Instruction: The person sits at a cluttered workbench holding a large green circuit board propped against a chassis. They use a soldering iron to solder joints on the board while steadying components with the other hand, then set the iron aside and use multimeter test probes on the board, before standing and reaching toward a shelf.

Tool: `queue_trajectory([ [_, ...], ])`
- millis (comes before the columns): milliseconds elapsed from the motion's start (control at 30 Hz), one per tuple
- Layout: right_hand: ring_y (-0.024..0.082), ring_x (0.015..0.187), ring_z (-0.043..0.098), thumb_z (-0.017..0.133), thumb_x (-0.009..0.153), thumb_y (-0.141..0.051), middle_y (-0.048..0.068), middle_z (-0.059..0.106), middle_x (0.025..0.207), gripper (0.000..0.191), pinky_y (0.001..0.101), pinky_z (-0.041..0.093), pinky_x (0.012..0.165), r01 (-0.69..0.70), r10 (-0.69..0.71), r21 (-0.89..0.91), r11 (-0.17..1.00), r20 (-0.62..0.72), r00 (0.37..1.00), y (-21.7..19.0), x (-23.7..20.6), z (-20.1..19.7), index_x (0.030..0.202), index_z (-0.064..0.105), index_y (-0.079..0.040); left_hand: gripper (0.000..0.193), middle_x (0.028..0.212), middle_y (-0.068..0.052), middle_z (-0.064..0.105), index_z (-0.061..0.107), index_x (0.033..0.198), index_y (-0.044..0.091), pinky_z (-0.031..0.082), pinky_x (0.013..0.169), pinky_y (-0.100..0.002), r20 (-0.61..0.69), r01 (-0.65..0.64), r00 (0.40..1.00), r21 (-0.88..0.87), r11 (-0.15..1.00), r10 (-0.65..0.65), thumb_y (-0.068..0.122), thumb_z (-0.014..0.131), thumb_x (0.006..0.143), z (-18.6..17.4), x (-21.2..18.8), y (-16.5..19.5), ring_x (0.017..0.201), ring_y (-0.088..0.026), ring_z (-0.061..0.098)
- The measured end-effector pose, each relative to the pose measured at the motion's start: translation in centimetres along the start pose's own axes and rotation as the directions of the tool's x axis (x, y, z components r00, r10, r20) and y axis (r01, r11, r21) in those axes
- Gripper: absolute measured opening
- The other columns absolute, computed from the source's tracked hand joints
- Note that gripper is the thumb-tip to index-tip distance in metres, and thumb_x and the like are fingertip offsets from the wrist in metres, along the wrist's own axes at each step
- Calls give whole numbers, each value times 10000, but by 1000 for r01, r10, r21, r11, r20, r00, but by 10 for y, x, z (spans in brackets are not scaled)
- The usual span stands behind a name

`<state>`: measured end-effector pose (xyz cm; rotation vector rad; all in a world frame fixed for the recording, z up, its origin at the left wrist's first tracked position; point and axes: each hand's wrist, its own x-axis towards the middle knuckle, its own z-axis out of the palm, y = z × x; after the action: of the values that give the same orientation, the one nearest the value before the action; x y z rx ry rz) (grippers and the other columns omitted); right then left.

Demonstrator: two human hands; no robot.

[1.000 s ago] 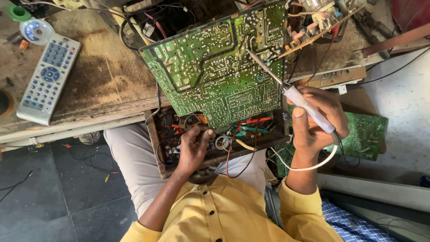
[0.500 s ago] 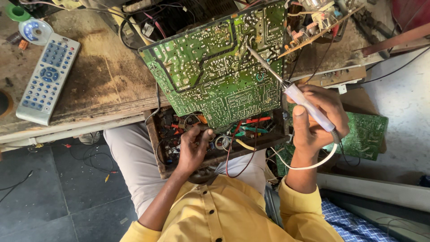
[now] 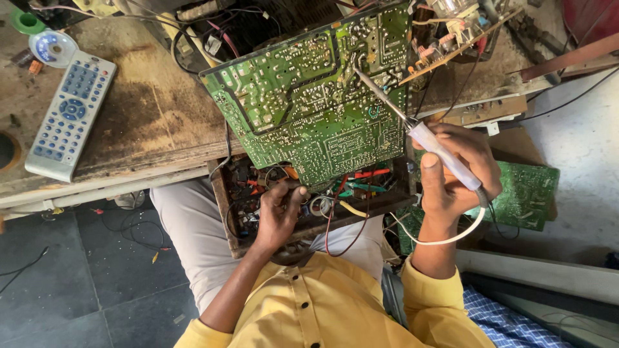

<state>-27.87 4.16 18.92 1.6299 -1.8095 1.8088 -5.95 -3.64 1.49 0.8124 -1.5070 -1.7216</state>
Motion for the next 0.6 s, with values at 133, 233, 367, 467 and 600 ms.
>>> queue_trajectory([
  [133, 271, 922, 755, 796, 1056, -205, 204, 705, 1114, 314, 339, 644, 820, -9, 9, 6, 1000, -2, 1000, 0, -1, -1, 1182, 630, 30, 150, 806, -40, 698, 691, 967, -30, 474, 613, -251, -7, -34, 999, 6, 999, 34, 108, 667, 1019, 1, 0, 0, 713, -52, 570],
  [233, 273, 926, 755, 799, 1048, -208, 208, 700, 1116, 323, 340, 646, 819, -11, 11, 6, 1000, -5, 1000, -1, -2, -3, 1181, 634, 35, 146, 782, -41, 693, 693, 966, -30, 467, 596, -253, -12, 22, 1000, -1, 1000, -22, 108, 669, 1008, 1, 0, -1, 686, -56, 566],
  [367, 277, 922, 756, 800, 1044, -212, 210, 704, 1108, 322, 344, 649, 827, -12, 12, -4, 1000, -22, 1000, -3, -1, -4, 1172, 644, 38, 155, 813, -42, 704, 687, 957, -32, 488, 628, -254, -13, 23, 1000, -30, 999, -23, 114, 668, 1007, 1, 0, -1, 730, -54, 588],
  [467, 277, 914, 756, 798, 1046, -215, 208, 709, 1099, 319, 345, 645, 831, -1, 0, -15, 1000, -36, 999, -4, 1, -3, 1167, 645, 38, 164, 804, -45, 701, 699, 952, -33, 483, 626, -262, -16, 27, 1000, 12, 1000, -27, 121, 671, 1005, 1, 0, 1, 729, -62, 579],
  [600, 265, 912, 753, 788, 1057, -227, 196, 708, 1096, 320, 340, 631, 847, -12, 12, -1, 1000, -64, 998, -7, 4, -1, 1167, 643, 36, 173, 783, -49, 690, 710, 954, -30, 471, 613, -271, -13, 59, 998, 28, 998, -59, 130, 669, 1004, 0, 1, 1, 707, -75, 565],
])
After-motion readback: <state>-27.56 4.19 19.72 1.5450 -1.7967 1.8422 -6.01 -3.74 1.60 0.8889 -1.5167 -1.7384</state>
